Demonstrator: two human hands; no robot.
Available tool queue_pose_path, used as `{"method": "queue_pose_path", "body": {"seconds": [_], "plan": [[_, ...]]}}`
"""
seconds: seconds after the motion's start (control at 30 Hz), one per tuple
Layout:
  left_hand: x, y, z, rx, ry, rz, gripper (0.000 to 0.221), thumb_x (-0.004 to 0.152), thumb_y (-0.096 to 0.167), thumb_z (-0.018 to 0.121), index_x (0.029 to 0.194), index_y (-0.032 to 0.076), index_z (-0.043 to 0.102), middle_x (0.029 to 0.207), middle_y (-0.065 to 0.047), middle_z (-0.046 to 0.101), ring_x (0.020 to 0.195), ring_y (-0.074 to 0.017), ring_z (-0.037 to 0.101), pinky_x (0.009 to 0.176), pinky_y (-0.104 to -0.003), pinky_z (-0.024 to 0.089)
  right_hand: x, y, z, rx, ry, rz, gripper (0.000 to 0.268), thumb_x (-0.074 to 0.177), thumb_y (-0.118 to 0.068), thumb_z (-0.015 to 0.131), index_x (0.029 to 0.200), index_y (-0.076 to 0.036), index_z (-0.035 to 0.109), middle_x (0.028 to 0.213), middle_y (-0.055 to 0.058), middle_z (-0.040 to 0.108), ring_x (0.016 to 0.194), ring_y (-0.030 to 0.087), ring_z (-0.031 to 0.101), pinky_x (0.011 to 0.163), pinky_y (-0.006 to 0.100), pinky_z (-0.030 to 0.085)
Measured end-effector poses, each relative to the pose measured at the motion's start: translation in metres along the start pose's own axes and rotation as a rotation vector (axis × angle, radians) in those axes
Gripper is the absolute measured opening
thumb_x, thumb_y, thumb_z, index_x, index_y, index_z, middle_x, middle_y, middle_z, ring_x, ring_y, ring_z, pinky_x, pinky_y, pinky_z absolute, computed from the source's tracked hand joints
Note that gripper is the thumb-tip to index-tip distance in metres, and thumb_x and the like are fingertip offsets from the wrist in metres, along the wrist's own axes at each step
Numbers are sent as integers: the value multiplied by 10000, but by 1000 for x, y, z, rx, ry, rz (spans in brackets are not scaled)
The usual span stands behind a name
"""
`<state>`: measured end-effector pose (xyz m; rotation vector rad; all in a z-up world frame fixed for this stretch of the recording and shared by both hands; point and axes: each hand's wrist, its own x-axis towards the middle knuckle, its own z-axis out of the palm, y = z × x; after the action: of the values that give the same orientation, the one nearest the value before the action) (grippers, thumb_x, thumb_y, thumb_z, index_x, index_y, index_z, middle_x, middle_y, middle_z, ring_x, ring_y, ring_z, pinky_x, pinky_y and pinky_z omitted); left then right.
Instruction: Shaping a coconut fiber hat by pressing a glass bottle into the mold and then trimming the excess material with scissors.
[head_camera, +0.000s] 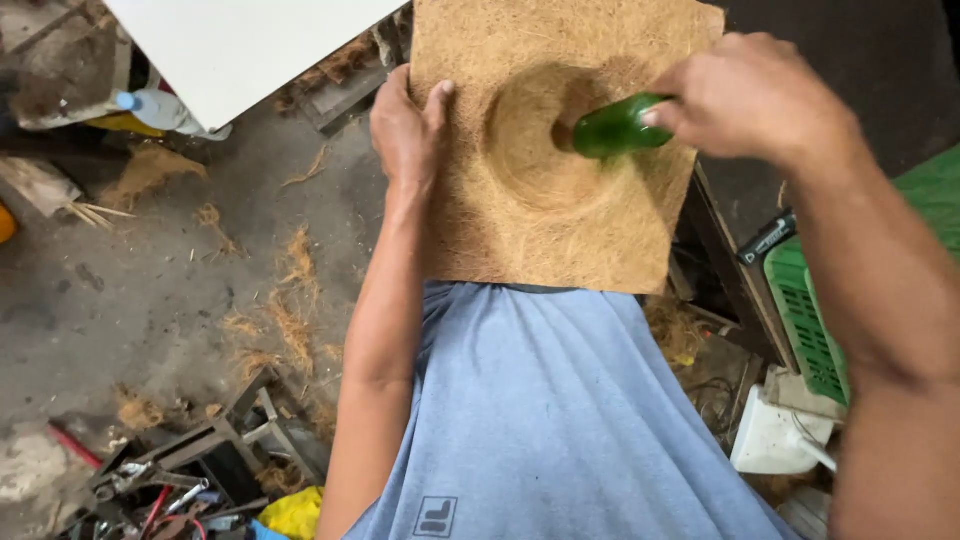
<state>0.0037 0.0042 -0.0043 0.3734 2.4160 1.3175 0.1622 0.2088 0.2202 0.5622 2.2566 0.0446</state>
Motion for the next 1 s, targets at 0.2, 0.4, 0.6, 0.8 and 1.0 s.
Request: {"method": "queue_pose_path", "body": {"seconds": [0.2, 0.4, 0.6, 0.8, 1.0], "plan": [[-1, -11, 4, 73, 26, 68, 330, 915, 396, 750, 1089, 135, 649, 948, -31, 701, 820, -169, 647, 681, -346, 579, -3, 12, 7, 34, -48, 26, 317, 1015, -429, 537, 1167, -247, 748, 1013, 241, 775, 978, 491, 718, 766, 557, 546], [2, -10, 6, 79, 47, 66, 392, 906, 400, 762, 1153, 116, 654, 1056, -65, 756, 934, -201, 706, 795, -403, 613, -4, 17, 8, 34, 20, 5, 353, 1032, -366, 508, 1283, -257, 731, 896, 193, 783, 779, 393, 750, 633, 495, 557], [-1, -10, 2, 14, 64, 181, 330, 919, 391, 707, 1087, 109, 670, 955, -66, 727, 830, -225, 675, 648, -391, 545, -6, 25, 21, 19, 73, 34, 418, 1040, -440, 532, 1409, -298, 667, 1064, 143, 809, 966, 426, 755, 784, 553, 590], [-4, 3, -4, 54, 51, 79, 374, 900, 424, 707, 1120, 124, 673, 991, -57, 750, 869, -215, 707, 695, -402, 579, 0, 21, 44, -61, 96, -88, 446, 1027, -382, 564, 1467, -323, 606, 1072, 61, 807, 904, 358, 785, 762, 540, 642], [2, -11, 1, 45, 63, 135, 320, 908, 339, 758, 1109, 105, 673, 985, -53, 754, 837, -177, 698, 685, -349, 603, -20, 2, 41, -188, -48, -145, 482, 1014, -472, 472, 1481, -370, 526, 1076, 53, 783, 927, 290, 791, 662, 474, 657]]}}
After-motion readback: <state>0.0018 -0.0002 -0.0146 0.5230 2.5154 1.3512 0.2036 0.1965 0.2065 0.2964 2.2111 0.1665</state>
